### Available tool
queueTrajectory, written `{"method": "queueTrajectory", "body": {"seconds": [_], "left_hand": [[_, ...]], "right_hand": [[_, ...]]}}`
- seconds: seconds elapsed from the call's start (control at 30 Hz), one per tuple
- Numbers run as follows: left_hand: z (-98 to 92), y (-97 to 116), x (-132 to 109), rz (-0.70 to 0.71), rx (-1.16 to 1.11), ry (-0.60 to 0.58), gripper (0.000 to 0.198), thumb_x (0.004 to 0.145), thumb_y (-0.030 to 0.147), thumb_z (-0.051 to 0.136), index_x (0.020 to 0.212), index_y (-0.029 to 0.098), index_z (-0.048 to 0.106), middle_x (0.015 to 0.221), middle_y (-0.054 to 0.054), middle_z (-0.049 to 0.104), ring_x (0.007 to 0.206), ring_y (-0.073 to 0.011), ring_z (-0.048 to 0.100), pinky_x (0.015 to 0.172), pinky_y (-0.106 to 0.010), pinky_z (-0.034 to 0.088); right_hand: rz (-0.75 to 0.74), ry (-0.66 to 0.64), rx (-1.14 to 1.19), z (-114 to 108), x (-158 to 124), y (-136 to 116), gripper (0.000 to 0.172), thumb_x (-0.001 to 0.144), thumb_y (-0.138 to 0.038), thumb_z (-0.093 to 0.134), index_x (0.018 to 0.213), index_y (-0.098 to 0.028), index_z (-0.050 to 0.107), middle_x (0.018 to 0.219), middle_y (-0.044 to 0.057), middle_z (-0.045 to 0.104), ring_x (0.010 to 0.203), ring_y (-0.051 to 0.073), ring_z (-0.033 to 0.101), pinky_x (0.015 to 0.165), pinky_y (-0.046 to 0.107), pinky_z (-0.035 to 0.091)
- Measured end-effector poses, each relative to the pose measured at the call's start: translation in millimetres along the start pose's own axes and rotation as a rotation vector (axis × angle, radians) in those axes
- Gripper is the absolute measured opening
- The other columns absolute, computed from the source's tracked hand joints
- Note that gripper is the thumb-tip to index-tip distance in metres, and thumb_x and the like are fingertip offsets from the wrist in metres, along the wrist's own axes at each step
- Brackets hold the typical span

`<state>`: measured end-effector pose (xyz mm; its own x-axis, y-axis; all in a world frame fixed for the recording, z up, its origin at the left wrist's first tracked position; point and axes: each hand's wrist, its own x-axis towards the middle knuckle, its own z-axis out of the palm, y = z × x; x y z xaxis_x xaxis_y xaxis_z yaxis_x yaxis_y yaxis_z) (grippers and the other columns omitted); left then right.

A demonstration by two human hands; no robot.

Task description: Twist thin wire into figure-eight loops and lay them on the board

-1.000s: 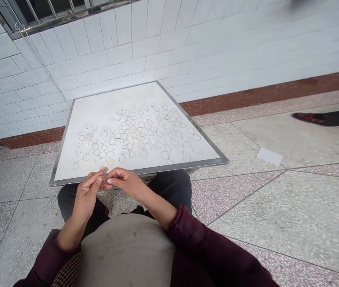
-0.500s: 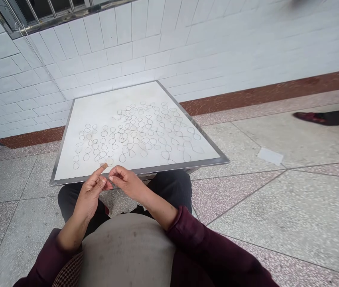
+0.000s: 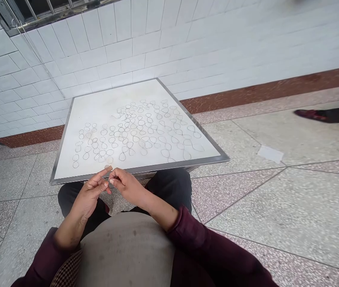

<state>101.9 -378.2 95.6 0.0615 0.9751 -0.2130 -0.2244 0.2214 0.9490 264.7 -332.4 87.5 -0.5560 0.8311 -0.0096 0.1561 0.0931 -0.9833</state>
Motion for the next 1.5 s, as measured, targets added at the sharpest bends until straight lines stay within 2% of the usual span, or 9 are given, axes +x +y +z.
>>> {"method": "queueTrajectory", "body": {"seconds": [0.1,0.27,0.47,0.77,0.87,1.0,1.1,1.3,1.5], "left_hand": [[-0.1,0,0,0.003,0.003,0.003,0.046,0.08,0.034,0.074,0.125,0.028,0.069,0.066,0.001,0.062,0.068,-0.0159,0.058,0.086,-0.035,0.043],[2.0,-2,0,0.025,0.05,0.029,0.046,0.079,0.035,0.075,0.124,0.025,0.069,0.068,0.0,0.064,0.067,-0.0157,0.057,0.085,-0.035,0.043],[5.7,-9,-4,0.022,-0.113,0.036,0.053,0.088,0.038,0.068,0.138,0.025,0.057,0.08,0.0,0.064,0.088,-0.017,0.062,0.093,-0.034,0.041],[4.8,-9,-3,0.07,-0.093,-0.02,0.047,0.085,0.029,0.07,0.132,0.026,0.062,0.07,0.005,0.057,0.075,-0.0116,0.06,0.092,-0.032,0.042],[3.3,-9,-5,0.106,-0.078,-0.048,0.049,0.088,0.029,0.067,0.137,0.027,0.058,0.075,0.003,0.061,0.081,-0.0129,0.06,0.094,-0.033,0.041],[4.6,-11,-7,0.126,-0.153,-0.067,0.063,0.084,0.024,0.072,0.143,0.029,0.05,0.087,0.001,0.067,0.091,-0.0148,0.062,0.098,-0.035,0.04],[7.7,-14,-8,0.161,-0.177,-0.049,0.066,0.082,0.021,0.075,0.142,0.03,0.05,0.085,0.001,0.068,0.087,-0.0134,0.062,0.097,-0.034,0.043],[11.4,-19,-10,0.24,-0.187,0.036,0.054,0.081,0.019,0.076,0.132,0.031,0.061,0.077,0.004,0.065,0.082,-0.0111,0.062,0.092,-0.03,0.046],[10.2,-16,-11,0.172,-0.26,-0.026,0.064,0.081,0.017,0.076,0.139,0.031,0.053,0.084,0.003,0.068,0.084,-0.0108,0.062,0.094,-0.031,0.044]], "right_hand": [[0.006,0.008,-0.003,0,-1,1,0.015,0.091,-0.033,0.048,0.082,-0.022,0.05,0.064,-0.005,0.044,0.058,0.013,0.032,0.056,0.026,0.027],[0.0,0.024,-0.048,0,-1,1,0.012,0.09,-0.028,0.047,0.08,-0.022,0.05,0.066,-0.004,0.048,0.059,0.013,0.034,0.057,0.027,0.029],[0.034,0.116,0.086,-2,2,-4,0.013,0.091,-0.033,0.048,0.084,-0.022,0.05,0.07,-0.003,0.049,0.062,0.013,0.044,0.062,0.028,0.039],[0.03,0.074,0.123,3,0,1,0.016,0.09,-0.036,0.048,0.083,-0.022,0.048,0.072,-0.002,0.051,0.063,0.014,0.048,0.064,0.03,0.041],[0.031,0.081,0.137,2,0,0,0.016,0.09,-0.036,0.048,0.083,-0.022,0.048,0.071,-0.002,0.051,0.063,0.014,0.048,0.064,0.031,0.041],[0.029,0.116,0.172,1,0,-2,0.016,0.09,-0.037,0.051,0.085,-0.022,0.049,0.071,-0.002,0.052,0.064,0.015,0.048,0.064,0.031,0.041],[0.029,0.123,0.224,2,-1,-4,0.018,0.089,-0.04,0.053,0.084,-0.023,0.05,0.072,-0.002,0.052,0.065,0.015,0.048,0.065,0.03,0.041],[0.04,0.124,0.281,7,-3,-3,0.019,0.09,-0.04,0.055,0.084,-0.022,0.051,0.069,-0.003,0.05,0.064,0.015,0.047,0.065,0.03,0.04],[0.023,0.099,0.276,7,-5,-3,0.019,0.091,-0.04,0.052,0.085,-0.022,0.05,0.073,-0.002,0.053,0.066,0.015,0.047,0.068,0.031,0.041]]}}
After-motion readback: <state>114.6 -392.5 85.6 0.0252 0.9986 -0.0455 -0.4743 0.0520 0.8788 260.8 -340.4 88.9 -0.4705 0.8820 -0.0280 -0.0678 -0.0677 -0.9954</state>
